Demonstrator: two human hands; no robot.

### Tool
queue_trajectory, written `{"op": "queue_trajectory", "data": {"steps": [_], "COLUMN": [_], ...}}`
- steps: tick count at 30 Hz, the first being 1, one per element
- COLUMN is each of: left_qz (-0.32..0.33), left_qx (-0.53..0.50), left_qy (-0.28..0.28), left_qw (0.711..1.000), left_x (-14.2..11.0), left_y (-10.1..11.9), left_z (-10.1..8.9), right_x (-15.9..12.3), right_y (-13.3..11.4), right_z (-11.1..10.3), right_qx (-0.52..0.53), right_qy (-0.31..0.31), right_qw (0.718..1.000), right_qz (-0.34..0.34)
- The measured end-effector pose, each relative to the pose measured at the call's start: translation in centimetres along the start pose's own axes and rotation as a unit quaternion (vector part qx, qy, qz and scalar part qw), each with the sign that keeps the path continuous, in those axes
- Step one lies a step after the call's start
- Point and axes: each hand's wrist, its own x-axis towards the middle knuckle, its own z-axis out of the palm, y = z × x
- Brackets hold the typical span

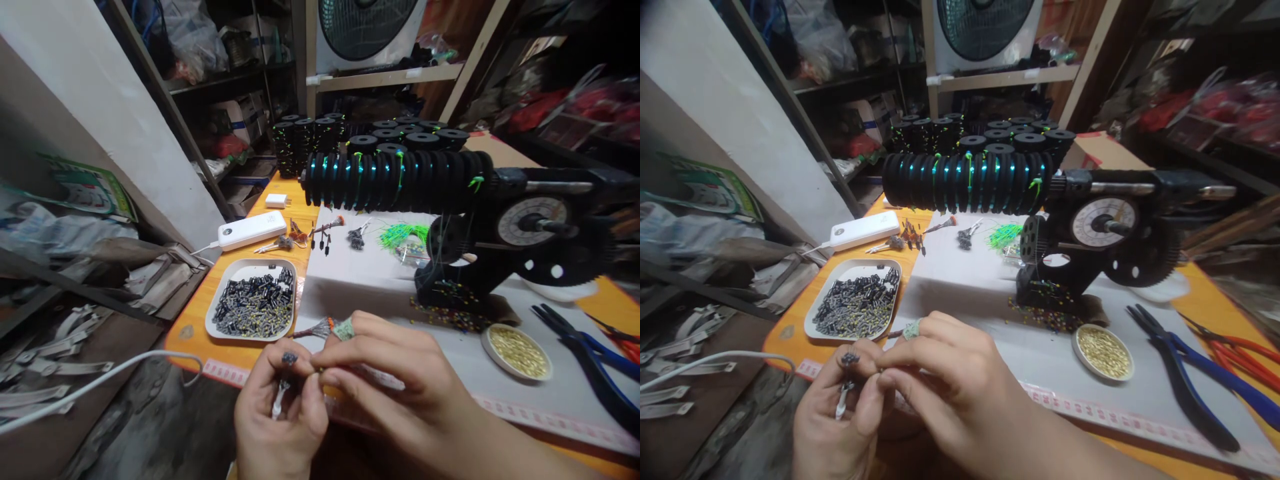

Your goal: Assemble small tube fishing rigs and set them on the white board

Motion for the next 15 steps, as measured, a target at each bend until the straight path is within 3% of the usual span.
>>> {"op": "queue_trajectory", "data": {"steps": [5, 8, 11, 15], "left_qz": [-0.012, -0.048, -0.109, -0.176], "left_qx": [-0.021, -0.087, -0.157, -0.041], "left_qy": [-0.003, -0.017, -0.074, -0.097], "left_qw": [1.000, 0.995, 0.979, 0.979], "left_x": [0.1, 0.2, 0.5, 1.4], "left_y": [0.5, 1.2, 1.9, 2.5], "left_z": [0.4, 0.6, 0.1, -1.9], "right_x": [0.1, 0.4, 0.7, 1.4], "right_y": [-0.4, -0.4, -0.3, -0.7], "right_z": [0.1, 0.1, 0.0, -1.1], "right_qx": [0.010, -0.014, -0.112, -0.286], "right_qy": [0.010, 0.010, 0.003, -0.010], "right_qw": [1.000, 1.000, 0.989, 0.911], "right_qz": [0.025, 0.005, -0.097, -0.296]}}
